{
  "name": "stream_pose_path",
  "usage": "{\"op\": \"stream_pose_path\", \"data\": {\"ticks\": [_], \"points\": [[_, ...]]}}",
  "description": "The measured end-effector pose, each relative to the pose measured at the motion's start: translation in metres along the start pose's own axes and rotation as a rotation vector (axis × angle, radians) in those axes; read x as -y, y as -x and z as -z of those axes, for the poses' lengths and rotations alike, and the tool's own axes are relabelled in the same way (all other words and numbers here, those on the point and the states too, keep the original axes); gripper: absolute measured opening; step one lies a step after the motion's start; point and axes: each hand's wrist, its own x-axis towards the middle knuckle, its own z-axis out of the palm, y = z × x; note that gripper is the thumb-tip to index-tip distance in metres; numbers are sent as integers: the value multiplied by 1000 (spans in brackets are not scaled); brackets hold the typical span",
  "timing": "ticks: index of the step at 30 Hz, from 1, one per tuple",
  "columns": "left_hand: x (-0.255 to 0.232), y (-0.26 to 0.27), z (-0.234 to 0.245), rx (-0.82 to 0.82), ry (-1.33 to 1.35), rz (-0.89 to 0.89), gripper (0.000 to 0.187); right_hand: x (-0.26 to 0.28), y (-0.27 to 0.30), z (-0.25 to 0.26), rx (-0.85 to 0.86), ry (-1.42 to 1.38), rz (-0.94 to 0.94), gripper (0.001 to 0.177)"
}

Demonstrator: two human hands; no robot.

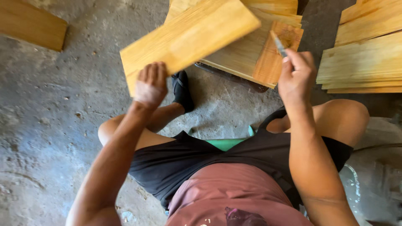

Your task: The person sits on a low stool and uses a small metal tool to scoop a brown paste from a can and apply it into cracks and gaps on several wooden boards. The person repeatedly scoops paste, spreads it into the wood, and moves to the next board.

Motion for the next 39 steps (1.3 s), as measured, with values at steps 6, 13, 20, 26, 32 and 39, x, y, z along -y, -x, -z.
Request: {"op": "stream_pose_path", "data": {"ticks": [6, 13, 20, 26, 32, 39], "points": [[65, -17, 92, -105, 477, 410, 31, -24, -6, 15, -109, -18, 31, 19], [49, 7, 73, -190, 1584, 943, 16, -23, 1, 8, -129, -42, 48, 19], [-11, 63, 20, -289, 1946, 1131, 22, -34, 3, 8, -148, -2, 59, 20], [-30, 71, -7, -320, 2090, 1201, 23, -42, 6, 7, -118, -8, 22, 24], [-40, 73, -24, -305, 2106, 1266, 24, -48, 6, 9, -96, 9, 75, 23], [-43, 75, -49, -248, 2070, 1326, 24, -46, 6, 11, -47, -88, 10, 20]]}}
